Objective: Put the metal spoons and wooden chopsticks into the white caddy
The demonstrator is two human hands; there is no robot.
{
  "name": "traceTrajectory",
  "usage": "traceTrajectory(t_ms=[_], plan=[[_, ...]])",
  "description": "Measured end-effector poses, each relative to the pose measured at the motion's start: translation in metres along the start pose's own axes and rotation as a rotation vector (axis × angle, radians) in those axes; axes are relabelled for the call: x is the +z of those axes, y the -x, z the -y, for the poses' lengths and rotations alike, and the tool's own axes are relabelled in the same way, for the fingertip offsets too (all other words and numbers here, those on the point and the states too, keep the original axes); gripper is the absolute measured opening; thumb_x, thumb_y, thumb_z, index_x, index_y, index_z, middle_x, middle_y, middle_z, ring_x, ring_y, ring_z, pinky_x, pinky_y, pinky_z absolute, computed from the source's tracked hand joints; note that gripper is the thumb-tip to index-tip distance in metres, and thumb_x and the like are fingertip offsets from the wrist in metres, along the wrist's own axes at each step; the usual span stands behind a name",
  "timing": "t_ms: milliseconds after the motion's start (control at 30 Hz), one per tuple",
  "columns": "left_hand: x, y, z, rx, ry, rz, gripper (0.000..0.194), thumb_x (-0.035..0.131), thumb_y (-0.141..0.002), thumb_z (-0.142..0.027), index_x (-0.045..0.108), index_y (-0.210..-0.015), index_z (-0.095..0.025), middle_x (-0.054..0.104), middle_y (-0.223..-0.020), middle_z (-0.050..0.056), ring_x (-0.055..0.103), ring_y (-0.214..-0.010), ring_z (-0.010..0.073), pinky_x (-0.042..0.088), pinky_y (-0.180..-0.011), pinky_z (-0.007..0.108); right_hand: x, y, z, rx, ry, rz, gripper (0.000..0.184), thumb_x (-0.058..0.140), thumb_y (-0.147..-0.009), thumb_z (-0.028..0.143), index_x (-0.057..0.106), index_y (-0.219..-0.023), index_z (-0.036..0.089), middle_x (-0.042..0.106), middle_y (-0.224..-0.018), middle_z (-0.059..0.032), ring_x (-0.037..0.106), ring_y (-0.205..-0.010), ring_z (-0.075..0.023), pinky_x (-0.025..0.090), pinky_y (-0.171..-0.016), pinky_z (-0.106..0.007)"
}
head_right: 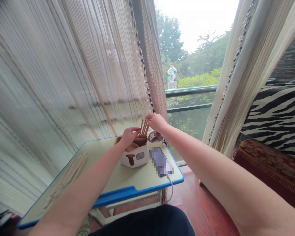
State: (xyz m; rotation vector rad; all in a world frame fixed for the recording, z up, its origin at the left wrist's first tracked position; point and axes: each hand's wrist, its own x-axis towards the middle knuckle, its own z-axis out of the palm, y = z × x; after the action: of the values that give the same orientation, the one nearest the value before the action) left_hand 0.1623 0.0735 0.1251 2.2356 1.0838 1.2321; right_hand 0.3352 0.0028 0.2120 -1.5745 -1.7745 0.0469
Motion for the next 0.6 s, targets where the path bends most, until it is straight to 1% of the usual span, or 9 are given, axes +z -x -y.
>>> traceTrajectory(t_ms=[100, 200, 300, 400, 533, 600], plan=[[0.000, 0.000, -0.004, 0.005, 0.002, 0.018, 0.020, 0.058, -0.076, -0.028, 0.071, -0.090, -0.022, 0.071, -0.088, 0.003, 0.063, -0.086, 0.0187, 0.047, -0.083, 0.032, 0.004, 0.000, 0.000, -0.023, -0.009, 0.016, 0.023, 0.054, -0.080, 0.023, 0.069, -0.096, 0.018, 0.070, -0.092, -0.0054, 0.063, -0.085, -0.0156, 0.045, -0.081, -0.024], [0.000, -0.002, -0.008, 0.009, -0.015, 0.028, 0.018, 0.059, -0.076, -0.028, 0.072, -0.087, -0.022, 0.071, -0.087, 0.004, 0.063, -0.084, 0.0198, 0.047, -0.082, 0.034, 0.009, -0.002, -0.003, 0.023, -0.046, -0.003, 0.023, 0.054, -0.079, 0.021, 0.069, -0.097, 0.017, 0.070, -0.091, -0.0054, 0.063, -0.083, -0.0149, 0.046, -0.080, -0.024], [0.001, -0.003, -0.010, 0.004, -0.023, 0.049, 0.018, 0.059, -0.075, -0.027, 0.072, -0.086, -0.023, 0.072, -0.087, 0.003, 0.064, -0.086, 0.0202, 0.047, -0.083, 0.034, 0.014, -0.003, -0.007, 0.060, -0.094, -0.008, 0.024, 0.053, -0.080, 0.025, 0.068, -0.097, 0.016, 0.069, -0.094, -0.0058, 0.063, -0.082, -0.0142, 0.047, -0.078, -0.023], [0.000, -0.003, -0.011, 0.002, -0.005, 0.067, 0.018, 0.060, -0.075, -0.026, 0.073, -0.087, -0.022, 0.072, -0.086, 0.004, 0.064, -0.084, 0.0201, 0.047, -0.082, 0.033, 0.017, -0.004, -0.008, 0.069, -0.112, 0.014, 0.025, 0.056, -0.078, 0.029, 0.068, -0.096, 0.017, 0.069, -0.092, -0.0050, 0.063, -0.080, -0.0138, 0.048, -0.074, -0.022], [-0.001, -0.003, -0.013, -0.021, 0.019, 0.082, 0.018, 0.061, -0.074, -0.025, 0.073, -0.086, -0.020, 0.072, -0.082, 0.005, 0.065, -0.080, 0.0202, 0.048, -0.076, 0.032, 0.016, -0.009, -0.004, 0.096, -0.061, 0.070, 0.022, 0.061, -0.075, 0.027, 0.069, -0.092, 0.016, 0.069, -0.079, -0.0041, 0.062, -0.067, -0.0125, 0.048, -0.067, -0.022], [-0.002, -0.002, -0.014, -0.038, 0.025, 0.083, 0.019, 0.061, -0.074, -0.026, 0.073, -0.087, -0.019, 0.072, -0.079, 0.005, 0.064, -0.076, 0.0196, 0.048, -0.072, 0.031, 0.012, -0.014, -0.002, 0.074, -0.023, 0.106, 0.019, 0.060, -0.075, 0.024, 0.070, -0.088, 0.015, 0.068, -0.072, -0.0035, 0.061, -0.061, -0.0118, 0.048, -0.062, -0.021]])
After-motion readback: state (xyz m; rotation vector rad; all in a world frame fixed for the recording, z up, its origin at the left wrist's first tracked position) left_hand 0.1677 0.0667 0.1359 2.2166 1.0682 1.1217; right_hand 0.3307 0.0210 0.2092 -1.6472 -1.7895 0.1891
